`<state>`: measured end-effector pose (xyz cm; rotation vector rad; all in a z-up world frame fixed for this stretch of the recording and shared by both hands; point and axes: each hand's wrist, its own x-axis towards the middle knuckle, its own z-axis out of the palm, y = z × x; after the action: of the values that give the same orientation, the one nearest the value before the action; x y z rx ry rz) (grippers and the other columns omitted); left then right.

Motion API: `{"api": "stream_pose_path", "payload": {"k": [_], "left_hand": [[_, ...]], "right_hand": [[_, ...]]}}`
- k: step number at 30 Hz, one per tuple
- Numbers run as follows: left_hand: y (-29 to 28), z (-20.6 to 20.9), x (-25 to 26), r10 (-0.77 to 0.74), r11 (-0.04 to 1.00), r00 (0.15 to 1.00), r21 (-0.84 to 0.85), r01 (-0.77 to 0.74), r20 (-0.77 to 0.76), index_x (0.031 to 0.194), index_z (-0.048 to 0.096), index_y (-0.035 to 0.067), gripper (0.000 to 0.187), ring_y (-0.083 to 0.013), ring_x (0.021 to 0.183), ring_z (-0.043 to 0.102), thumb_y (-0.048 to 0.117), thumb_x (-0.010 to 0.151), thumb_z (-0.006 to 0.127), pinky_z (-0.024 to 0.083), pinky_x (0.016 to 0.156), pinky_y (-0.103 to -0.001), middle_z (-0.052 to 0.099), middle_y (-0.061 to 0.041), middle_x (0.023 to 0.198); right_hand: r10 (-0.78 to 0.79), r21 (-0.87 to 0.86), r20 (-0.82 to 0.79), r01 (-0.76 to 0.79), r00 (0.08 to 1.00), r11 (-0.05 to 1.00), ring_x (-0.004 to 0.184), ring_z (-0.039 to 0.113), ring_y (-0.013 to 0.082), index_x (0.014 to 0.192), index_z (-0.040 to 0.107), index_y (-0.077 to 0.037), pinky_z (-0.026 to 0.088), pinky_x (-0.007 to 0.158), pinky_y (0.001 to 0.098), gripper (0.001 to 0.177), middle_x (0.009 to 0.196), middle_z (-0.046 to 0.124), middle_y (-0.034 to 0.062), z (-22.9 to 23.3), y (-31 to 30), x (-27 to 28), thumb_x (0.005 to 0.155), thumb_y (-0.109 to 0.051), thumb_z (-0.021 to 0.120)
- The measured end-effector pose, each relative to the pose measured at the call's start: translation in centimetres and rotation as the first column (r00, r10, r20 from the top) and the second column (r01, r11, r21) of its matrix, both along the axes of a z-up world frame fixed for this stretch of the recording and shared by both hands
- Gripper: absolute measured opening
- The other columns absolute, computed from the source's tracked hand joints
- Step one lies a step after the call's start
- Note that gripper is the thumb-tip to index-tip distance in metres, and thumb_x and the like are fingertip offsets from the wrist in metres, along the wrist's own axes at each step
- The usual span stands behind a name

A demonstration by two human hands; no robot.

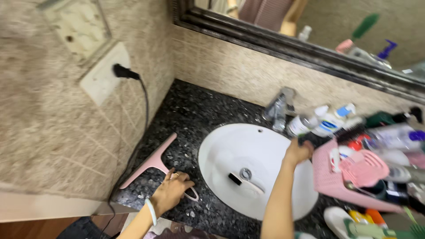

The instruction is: The person cleans a bathroom countertop and sink area. They use a pink squeegee to wipe the granite surface and a brush to scrub the sink basin, moving various toiletries and a basket aside to access the surfaces.

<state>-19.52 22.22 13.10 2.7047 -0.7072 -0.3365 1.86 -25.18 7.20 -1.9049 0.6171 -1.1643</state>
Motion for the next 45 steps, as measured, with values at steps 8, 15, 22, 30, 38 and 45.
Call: {"api": "stream_pose_path", "payload": {"k": [8, 15, 22, 30, 38, 45], "left_hand": [[1.7, 2.3, -2.2, 0.378, 0.912, 0.894, -0.265, -0.314, 0.24, 0.11, 0.064, 0.012, 0.04, -0.0344, 0.118, 0.054, 0.015, 0.073, 0.078, 0.039, 0.103, -0.051, 0.058, -0.011, 0.124], [4.6, 4.3, -5.0, 0.638, 0.745, 0.695, -0.494, -0.449, 0.331, 0.111, 0.066, 0.006, 0.03, -0.0346, 0.112, 0.06, 0.0, 0.083, 0.064, 0.048, 0.095, -0.042, 0.061, -0.013, 0.122], [5.7, 5.5, -6.5, 0.643, 0.719, 0.695, -0.566, -0.404, 0.32, 0.114, 0.067, 0.006, 0.031, -0.0374, 0.109, 0.06, 0.003, 0.083, 0.069, 0.05, 0.093, -0.044, 0.061, -0.016, 0.12], [6.7, 5.3, -5.9, 0.63, 0.731, 0.714, -0.542, -0.414, 0.305, 0.115, 0.066, 0.008, 0.032, -0.0361, 0.11, 0.06, 0.004, 0.083, 0.07, 0.051, 0.092, -0.042, 0.06, -0.015, 0.123], [3.8, 5.0, 0.3, 0.532, 0.808, 0.762, -0.49, -0.327, 0.37, 0.114, 0.067, 0.004, 0.031, -0.0383, 0.118, 0.056, 0.006, 0.084, 0.07, 0.047, 0.1, -0.045, 0.058, -0.017, 0.127], [0.2, 4.1, 2.8, 0.393, 0.856, 0.842, -0.482, -0.188, 0.37, 0.114, 0.07, 0.004, 0.03, -0.0391, 0.124, 0.054, 0.006, 0.084, 0.068, 0.045, 0.103, -0.045, 0.058, -0.019, 0.131]], "right_hand": [[0.873, 0.48, -0.455, -0.874, -0.177, 0.073, 0.099, 0.07, 0.0239, 0.122, 0.07, -0.009, 0.054, 0.088, 0.0317, 0.041, 0.1, 0.076, 0.0074, 2.9, 27.6, -13.3, 0.087, -0.028, 0.079], [0.503, 0.05, -0.862, -0.998, -0.055, -0.022, 0.124, 0.053, 0.0415, 0.151, 0.036, -0.009, 0.044, 0.101, 0.0504, 0.102, 0.128, 0.059, 0.021, 8.8, 36.7, -15.8, 0.067, -0.026, 0.091], [0.494, 0.315, -0.854, -0.917, -0.16, 0.246, 0.079, 0.067, 0.0193, 0.148, 0.048, -0.024, 0.06, 0.064, 0.0306, 0.062, 0.11, 0.056, 0.0015, 11.0, 35.3, -11.5, 0.089, -0.022, 0.068], [0.212, -0.43, -0.89, -0.898, 0.403, -0.099, 0.097, 0.069, 0.034, 0.144, 0.054, -0.041, 0.058, 0.073, 0.0483, 0.052, 0.114, 0.065, 0.0132, 14.4, 37.1, 9.4, 0.093, -0.039, 0.063], [0.192, -0.285, -0.948, -0.946, 0.254, -0.156, 0.099, 0.071, 0.0371, 0.145, 0.053, -0.036, 0.057, 0.082, 0.0511, 0.045, 0.11, 0.072, 0.0163, 12.0, 37.2, 13.2, 0.101, -0.043, 0.052], [0.223, -0.195, -0.944, -0.957, 0.243, 0.217, 0.094, 0.072, 0.0401, 0.144, 0.054, -0.03, 0.057, 0.084, 0.053, 0.045, 0.1, 0.075, 0.0184, 9.6, 28.1, 7.2, 0.099, -0.037, 0.054]]}}
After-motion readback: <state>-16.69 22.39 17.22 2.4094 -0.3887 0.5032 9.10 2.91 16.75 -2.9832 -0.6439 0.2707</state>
